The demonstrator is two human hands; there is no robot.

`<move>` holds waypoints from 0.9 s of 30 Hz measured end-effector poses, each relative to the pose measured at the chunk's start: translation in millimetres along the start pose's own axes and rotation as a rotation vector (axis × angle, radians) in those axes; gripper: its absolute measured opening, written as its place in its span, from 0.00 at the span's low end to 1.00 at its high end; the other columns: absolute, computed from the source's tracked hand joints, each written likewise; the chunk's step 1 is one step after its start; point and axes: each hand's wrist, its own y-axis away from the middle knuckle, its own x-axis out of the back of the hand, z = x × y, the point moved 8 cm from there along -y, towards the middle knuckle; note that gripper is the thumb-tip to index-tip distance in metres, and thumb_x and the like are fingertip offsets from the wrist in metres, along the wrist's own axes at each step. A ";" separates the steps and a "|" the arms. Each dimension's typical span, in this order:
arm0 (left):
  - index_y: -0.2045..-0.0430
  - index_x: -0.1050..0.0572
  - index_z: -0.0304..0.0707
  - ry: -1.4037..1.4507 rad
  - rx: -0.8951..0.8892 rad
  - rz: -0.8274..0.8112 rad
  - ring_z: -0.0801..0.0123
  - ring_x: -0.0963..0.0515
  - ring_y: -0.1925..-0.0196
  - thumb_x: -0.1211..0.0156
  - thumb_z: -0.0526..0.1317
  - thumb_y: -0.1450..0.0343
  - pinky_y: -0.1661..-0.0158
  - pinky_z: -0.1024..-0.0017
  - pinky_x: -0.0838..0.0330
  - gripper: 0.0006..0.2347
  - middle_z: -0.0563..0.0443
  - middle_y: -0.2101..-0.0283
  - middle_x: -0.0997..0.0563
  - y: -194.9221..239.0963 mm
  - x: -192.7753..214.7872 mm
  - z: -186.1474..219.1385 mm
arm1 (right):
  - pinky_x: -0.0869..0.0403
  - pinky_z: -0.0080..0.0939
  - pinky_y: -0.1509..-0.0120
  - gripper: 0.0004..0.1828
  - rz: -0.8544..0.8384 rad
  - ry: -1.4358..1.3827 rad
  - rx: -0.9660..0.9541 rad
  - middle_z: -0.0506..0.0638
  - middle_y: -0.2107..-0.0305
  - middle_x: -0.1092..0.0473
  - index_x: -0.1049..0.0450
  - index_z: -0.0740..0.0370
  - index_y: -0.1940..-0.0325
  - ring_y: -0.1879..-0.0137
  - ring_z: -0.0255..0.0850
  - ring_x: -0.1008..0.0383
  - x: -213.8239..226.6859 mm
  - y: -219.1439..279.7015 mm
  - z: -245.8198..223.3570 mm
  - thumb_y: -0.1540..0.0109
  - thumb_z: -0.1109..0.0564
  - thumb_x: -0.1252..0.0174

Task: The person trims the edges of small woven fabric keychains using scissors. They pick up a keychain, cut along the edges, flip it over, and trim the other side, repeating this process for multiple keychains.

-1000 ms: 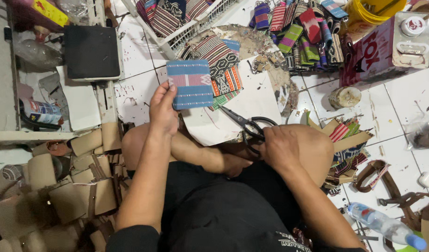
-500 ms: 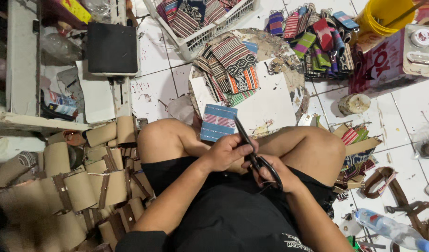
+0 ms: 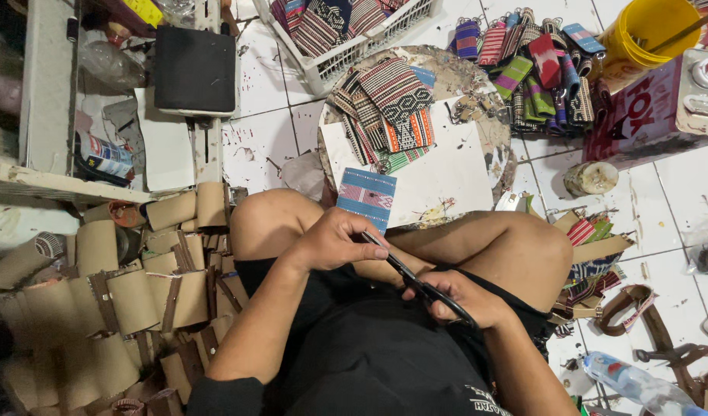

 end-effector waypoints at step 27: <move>0.26 0.48 0.37 -1.170 0.241 0.219 0.41 0.39 0.28 0.22 0.62 0.45 0.31 0.38 0.50 0.55 0.34 0.32 0.34 -23.1 46.3 -71.2 | 0.32 0.31 0.66 0.54 0.365 0.091 0.176 0.51 0.76 0.26 0.38 0.68 0.33 0.69 0.36 0.24 72.1 29.2 85.1 0.38 0.17 0.67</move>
